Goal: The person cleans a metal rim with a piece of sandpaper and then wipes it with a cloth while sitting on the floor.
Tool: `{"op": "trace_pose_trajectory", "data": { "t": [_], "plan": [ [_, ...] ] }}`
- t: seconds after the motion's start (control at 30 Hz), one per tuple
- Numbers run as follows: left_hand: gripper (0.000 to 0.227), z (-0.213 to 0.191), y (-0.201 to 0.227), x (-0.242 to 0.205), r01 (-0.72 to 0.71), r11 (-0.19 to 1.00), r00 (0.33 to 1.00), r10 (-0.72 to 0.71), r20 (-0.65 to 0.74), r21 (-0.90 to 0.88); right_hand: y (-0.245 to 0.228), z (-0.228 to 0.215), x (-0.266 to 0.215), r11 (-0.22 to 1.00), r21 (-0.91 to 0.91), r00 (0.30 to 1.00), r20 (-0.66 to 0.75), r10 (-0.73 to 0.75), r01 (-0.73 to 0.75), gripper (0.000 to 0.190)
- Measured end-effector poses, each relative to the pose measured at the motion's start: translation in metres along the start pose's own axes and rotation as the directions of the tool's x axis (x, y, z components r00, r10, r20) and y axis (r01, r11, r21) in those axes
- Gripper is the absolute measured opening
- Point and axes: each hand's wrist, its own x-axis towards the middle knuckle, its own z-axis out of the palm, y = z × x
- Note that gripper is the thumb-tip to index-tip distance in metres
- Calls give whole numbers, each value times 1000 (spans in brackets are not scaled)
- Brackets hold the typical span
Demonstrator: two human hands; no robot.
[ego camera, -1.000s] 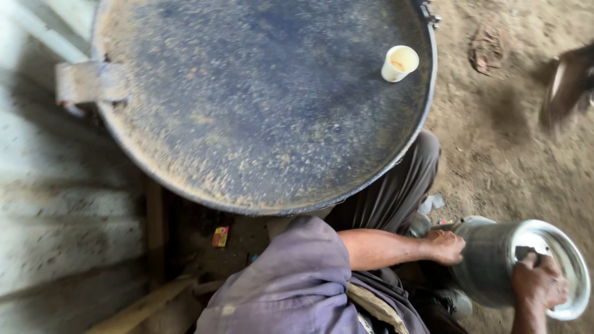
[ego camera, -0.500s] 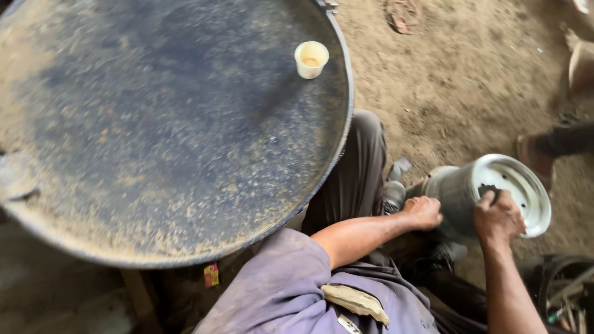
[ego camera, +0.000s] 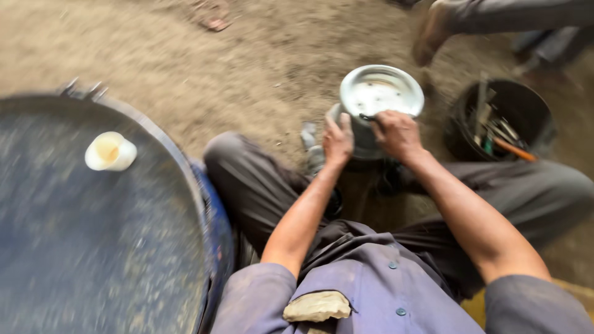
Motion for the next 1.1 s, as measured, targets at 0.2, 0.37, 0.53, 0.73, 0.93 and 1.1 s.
{"op": "trace_pose_trajectory", "data": {
  "t": [0.2,0.37,0.53,0.73,0.93,1.1],
  "plan": [
    [80,23,2,43,-167,956,982,183,-49,240,17,-18,-12,994,-51,993,-66,-100,97,15],
    [73,31,0,75,-130,928,985,80,153,348,52,-32,1,982,-114,989,30,-146,148,16],
    [72,21,3,71,-226,908,960,147,239,351,63,-38,-1,989,-98,990,-76,-118,110,16],
    [71,29,5,70,-231,908,967,173,188,349,35,-27,-16,994,29,986,-132,105,-102,17],
    [67,42,22,91,-214,939,968,168,184,270,40,-18,-9,984,47,951,-250,181,-175,24],
    [66,45,21,91,-110,965,985,74,157,237,90,14,31,963,77,938,-219,270,-259,28]
  ]
}}
